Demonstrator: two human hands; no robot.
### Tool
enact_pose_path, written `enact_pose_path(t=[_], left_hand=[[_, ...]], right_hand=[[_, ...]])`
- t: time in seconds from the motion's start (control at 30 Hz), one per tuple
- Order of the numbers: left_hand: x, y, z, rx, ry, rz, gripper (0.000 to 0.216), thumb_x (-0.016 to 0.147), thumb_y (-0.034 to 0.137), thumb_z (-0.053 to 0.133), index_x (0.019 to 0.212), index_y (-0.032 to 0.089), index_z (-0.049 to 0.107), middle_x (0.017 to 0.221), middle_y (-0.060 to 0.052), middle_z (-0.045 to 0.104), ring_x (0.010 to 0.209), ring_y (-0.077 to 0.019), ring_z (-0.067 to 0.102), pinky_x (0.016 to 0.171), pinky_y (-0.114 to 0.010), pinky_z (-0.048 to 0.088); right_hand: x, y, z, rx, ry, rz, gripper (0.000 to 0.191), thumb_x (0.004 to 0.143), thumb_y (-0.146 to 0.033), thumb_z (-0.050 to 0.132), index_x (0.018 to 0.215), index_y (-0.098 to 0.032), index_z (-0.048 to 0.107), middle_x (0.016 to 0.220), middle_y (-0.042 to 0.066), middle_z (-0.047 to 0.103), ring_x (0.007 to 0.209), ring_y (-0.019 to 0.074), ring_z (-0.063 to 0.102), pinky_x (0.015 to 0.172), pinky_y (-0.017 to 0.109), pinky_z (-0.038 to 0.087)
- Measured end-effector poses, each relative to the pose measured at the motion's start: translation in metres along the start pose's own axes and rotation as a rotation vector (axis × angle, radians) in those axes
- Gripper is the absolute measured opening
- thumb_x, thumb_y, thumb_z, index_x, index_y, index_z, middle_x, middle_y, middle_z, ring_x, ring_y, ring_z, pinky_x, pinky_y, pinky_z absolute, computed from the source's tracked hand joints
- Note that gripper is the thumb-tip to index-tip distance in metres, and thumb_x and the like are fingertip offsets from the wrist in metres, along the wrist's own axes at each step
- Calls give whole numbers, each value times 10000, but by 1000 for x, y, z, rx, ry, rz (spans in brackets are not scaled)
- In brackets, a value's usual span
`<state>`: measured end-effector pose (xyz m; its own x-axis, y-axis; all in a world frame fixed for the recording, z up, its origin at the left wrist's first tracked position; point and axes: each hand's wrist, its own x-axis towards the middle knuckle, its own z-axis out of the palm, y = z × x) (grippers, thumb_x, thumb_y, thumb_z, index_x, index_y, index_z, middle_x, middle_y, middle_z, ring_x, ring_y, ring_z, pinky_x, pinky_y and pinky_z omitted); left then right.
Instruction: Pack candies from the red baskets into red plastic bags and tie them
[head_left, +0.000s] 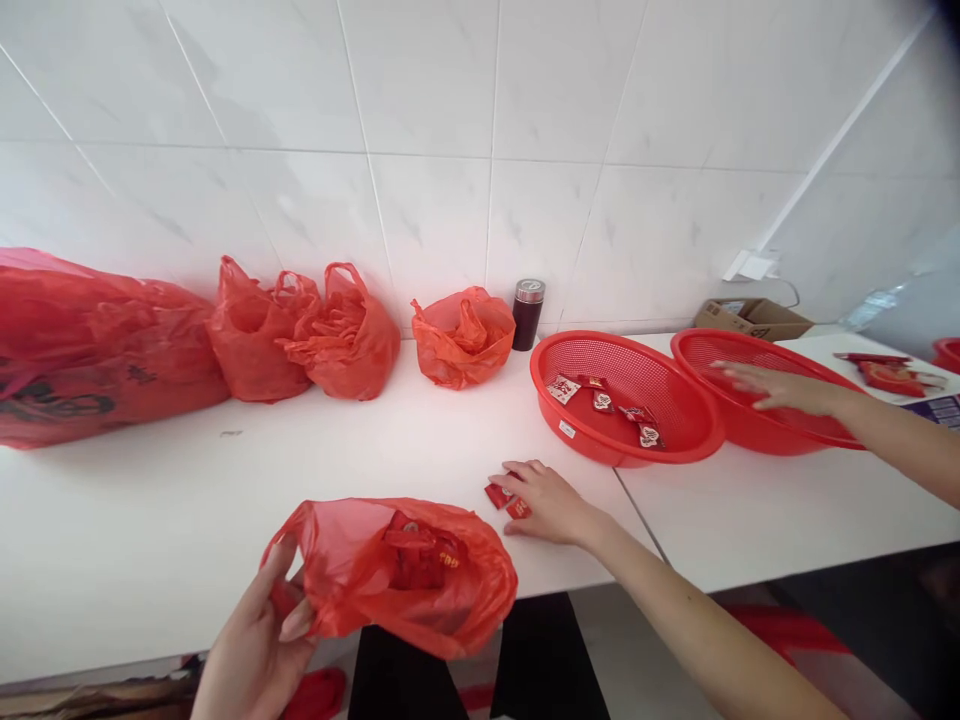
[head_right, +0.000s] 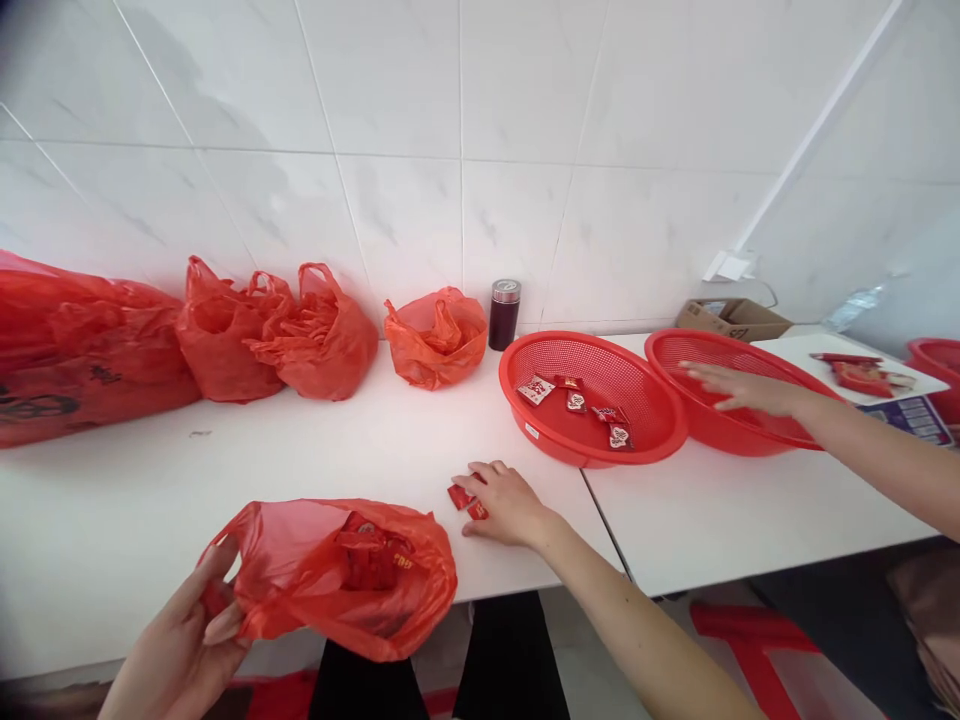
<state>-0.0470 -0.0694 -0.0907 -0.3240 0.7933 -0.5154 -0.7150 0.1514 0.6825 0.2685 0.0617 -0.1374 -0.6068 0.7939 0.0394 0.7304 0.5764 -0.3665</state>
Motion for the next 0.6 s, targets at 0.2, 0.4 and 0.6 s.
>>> enact_pose_path(t=[0.2, 0.4, 0.6], left_hand=[[-6, -6, 21, -62, 24, -38, 250, 618, 297, 827, 710, 204, 614, 432, 89, 407, 321, -31, 319, 310, -143, 319], [-6, -9, 27, -37, -68, -65, 266, 615, 314, 835, 756, 206, 636, 436, 92, 413, 330, -32, 317, 332, -158, 334], [-5, -5, 36, 74, -99, -13, 262, 648, 377, 801, 748, 206, 629, 419, 95, 352, 341, -31, 271, 353, -156, 284]], right_hand=[[3, 10, 39, 127, 342, 258, 242, 888, -338, 529, 1056, -205, 641, 1026, 97, 581, 823, 199, 598, 723, 326, 480], [9, -28, -1, 445, 440, 271, 218, 931, -397, 469, 1007, -204, 536, 920, 27, 600, 750, 132, 618, 659, 255, 507], [18, -145, -9, 600, 405, -49, 188, 880, -332, 570, 1036, -228, 578, 1022, 38, 597, 794, 135, 617, 700, 260, 501]])
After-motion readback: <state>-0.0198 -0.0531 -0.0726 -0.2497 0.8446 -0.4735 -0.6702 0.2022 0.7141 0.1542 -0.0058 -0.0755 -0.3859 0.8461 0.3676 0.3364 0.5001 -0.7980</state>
